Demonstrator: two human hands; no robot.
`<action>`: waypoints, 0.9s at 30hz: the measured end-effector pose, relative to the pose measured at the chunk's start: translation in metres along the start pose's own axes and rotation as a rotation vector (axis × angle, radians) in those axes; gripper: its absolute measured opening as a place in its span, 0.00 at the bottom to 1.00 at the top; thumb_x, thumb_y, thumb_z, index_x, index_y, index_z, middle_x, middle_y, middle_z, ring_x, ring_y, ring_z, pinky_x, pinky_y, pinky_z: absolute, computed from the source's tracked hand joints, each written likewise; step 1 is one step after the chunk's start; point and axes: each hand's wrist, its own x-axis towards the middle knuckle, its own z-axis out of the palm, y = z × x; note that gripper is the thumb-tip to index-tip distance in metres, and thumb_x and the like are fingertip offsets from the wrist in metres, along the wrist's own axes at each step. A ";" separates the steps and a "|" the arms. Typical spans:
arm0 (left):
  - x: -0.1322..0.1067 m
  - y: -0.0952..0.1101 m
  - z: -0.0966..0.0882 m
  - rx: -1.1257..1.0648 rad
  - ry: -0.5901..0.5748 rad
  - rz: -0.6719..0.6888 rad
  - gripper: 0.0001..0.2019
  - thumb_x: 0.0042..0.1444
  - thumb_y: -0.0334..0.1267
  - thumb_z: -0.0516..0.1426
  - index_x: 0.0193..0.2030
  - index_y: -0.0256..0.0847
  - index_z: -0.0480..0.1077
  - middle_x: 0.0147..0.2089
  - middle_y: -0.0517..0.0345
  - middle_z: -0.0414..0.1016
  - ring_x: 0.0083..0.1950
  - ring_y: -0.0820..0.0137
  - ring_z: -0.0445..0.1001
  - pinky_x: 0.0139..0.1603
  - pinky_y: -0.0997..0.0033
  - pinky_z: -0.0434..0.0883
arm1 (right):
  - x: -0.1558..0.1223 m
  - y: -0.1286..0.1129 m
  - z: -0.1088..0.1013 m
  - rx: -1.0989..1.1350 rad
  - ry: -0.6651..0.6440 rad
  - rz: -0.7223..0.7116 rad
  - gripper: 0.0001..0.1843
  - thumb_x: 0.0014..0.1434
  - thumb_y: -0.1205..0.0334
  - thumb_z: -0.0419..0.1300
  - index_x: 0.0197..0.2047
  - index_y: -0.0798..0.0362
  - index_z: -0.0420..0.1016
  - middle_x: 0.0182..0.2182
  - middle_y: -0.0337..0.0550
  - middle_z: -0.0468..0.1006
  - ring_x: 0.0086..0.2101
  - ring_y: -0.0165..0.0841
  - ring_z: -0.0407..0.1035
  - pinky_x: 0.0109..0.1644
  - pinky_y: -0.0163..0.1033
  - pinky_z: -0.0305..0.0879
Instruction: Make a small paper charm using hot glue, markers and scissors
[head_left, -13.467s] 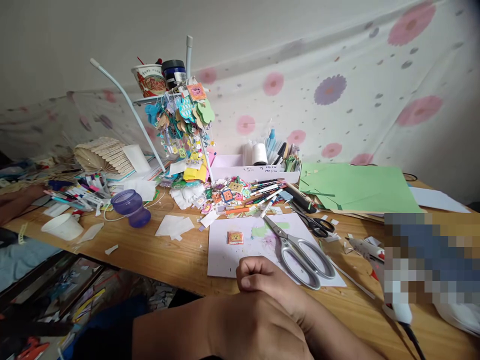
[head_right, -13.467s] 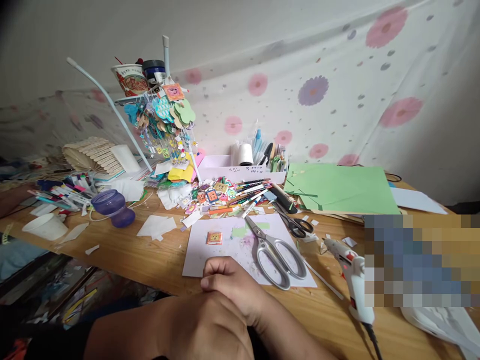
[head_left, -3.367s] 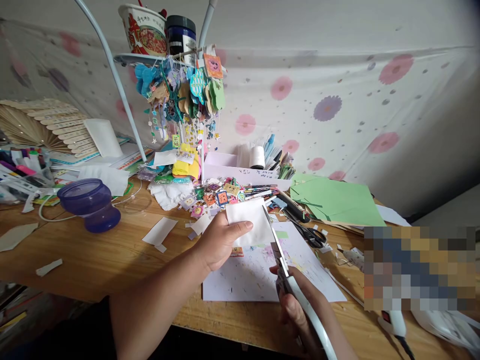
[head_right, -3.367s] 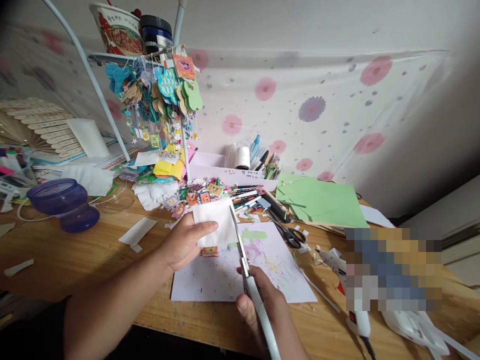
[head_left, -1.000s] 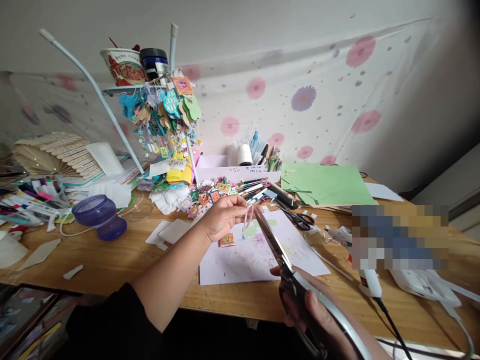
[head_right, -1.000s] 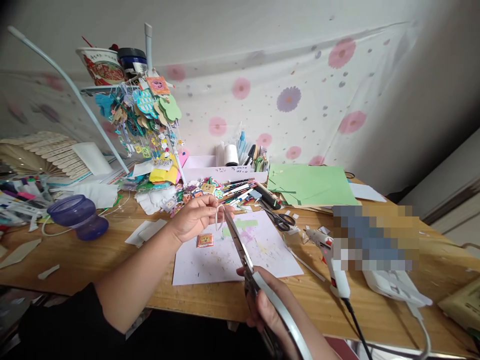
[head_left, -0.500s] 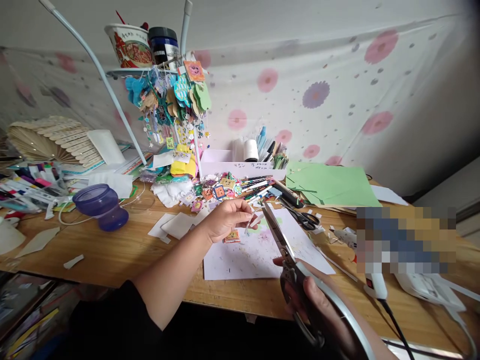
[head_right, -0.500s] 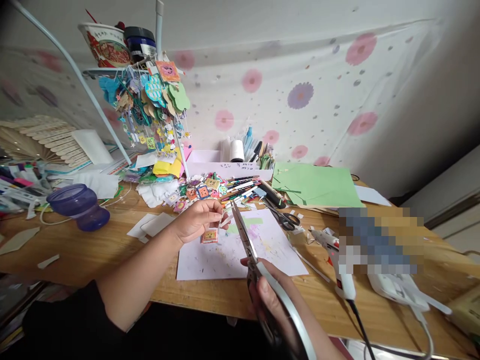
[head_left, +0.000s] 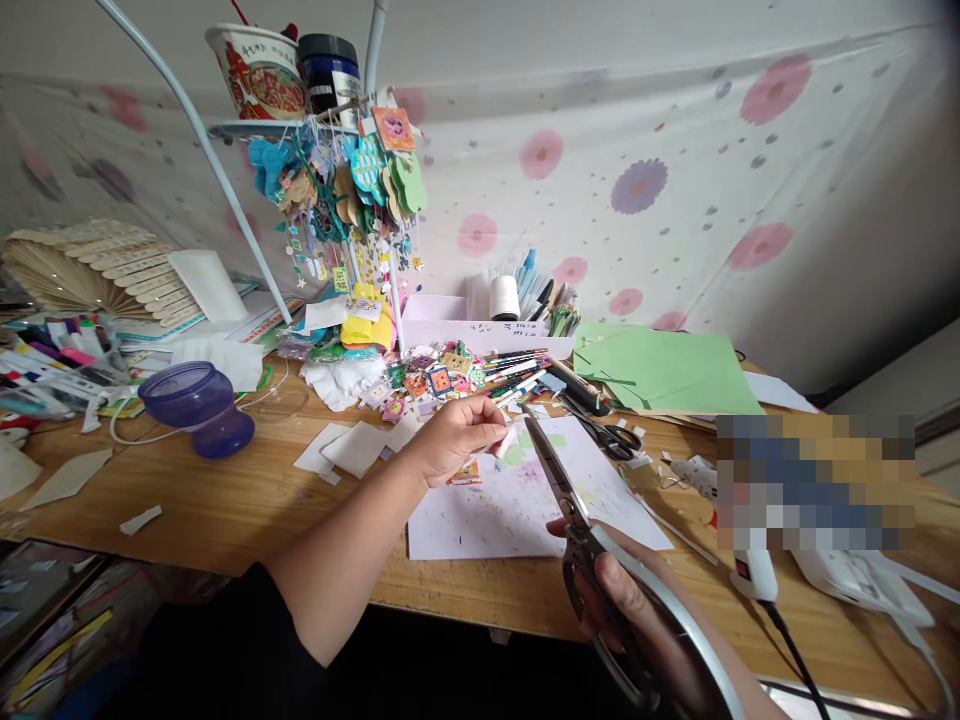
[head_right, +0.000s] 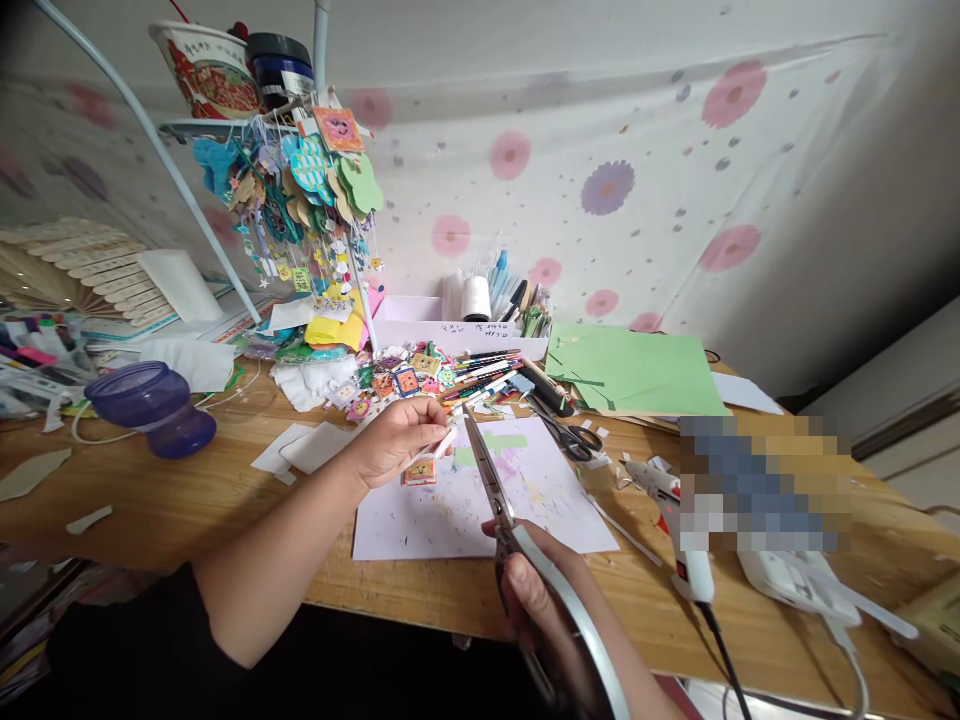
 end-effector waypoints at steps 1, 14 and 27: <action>0.001 -0.001 -0.001 0.018 -0.004 0.006 0.11 0.44 0.37 0.63 0.28 0.36 0.65 0.25 0.62 0.70 0.26 0.76 0.69 0.33 0.73 0.65 | 0.002 0.000 -0.001 -0.026 0.005 -0.001 0.31 0.61 0.41 0.49 0.56 0.57 0.65 0.20 0.36 0.63 0.21 0.30 0.58 0.24 0.36 0.57; 0.017 0.012 -0.045 0.232 0.240 -0.042 0.14 0.39 0.32 0.66 0.33 0.35 0.68 0.24 0.61 0.73 0.26 0.75 0.72 0.31 0.73 0.67 | 0.063 0.008 -0.060 -1.343 0.348 0.139 0.27 0.56 0.51 0.53 0.56 0.55 0.68 0.35 0.56 0.82 0.35 0.50 0.76 0.33 0.44 0.63; 0.008 -0.003 -0.038 0.189 0.078 -0.109 0.13 0.43 0.42 0.64 0.27 0.35 0.68 0.20 0.62 0.68 0.22 0.78 0.66 0.26 0.75 0.62 | 0.087 -0.016 -0.021 -1.050 0.331 -0.620 0.17 0.61 0.62 0.54 0.52 0.51 0.73 0.48 0.52 0.75 0.45 0.41 0.72 0.45 0.46 0.70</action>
